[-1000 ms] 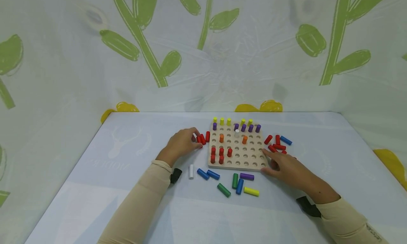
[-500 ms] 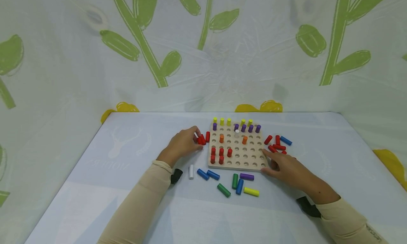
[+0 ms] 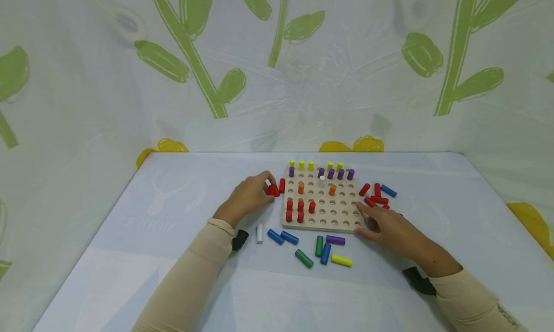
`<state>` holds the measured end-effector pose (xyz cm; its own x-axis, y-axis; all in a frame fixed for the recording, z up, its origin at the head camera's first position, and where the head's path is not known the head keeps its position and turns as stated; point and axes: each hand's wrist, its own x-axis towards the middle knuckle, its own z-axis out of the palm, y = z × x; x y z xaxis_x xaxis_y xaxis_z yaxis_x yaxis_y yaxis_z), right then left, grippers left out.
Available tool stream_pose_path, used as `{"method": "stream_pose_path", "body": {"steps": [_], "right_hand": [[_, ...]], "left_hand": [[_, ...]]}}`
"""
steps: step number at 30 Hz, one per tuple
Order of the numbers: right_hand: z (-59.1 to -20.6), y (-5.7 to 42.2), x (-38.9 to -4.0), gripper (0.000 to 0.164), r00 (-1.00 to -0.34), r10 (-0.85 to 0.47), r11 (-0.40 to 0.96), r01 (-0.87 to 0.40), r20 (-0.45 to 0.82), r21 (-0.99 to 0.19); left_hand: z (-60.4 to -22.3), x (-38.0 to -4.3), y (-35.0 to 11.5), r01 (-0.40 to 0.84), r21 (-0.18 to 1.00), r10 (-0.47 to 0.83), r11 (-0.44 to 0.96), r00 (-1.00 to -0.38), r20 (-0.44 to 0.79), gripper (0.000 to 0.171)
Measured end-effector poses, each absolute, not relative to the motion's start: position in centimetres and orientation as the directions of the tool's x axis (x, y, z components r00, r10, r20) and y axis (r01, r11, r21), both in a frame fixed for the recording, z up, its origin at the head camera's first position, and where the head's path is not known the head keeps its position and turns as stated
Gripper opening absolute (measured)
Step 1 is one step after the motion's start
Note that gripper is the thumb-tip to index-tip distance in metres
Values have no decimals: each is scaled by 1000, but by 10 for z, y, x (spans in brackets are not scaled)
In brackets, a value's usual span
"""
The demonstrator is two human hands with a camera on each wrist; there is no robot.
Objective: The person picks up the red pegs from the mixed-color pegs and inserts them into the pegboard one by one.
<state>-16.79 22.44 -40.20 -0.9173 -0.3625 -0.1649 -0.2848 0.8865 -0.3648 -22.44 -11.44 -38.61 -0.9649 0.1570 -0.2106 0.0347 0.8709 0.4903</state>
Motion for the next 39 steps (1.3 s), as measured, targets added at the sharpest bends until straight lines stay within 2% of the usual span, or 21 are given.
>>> {"method": "stream_pose_path", "body": {"steps": [26, 39], "right_hand": [[-401, 223, -168, 79, -918, -353, 890, -269, -183, -369], [-402, 224, -169, 79, -920, -347, 894, -265, -183, -362]], "left_hand": [[-354, -200, -96, 241, 539, 269, 807, -963, 29, 29], [-346, -188, -86, 257, 569, 300, 781, -954, 19, 30]]}}
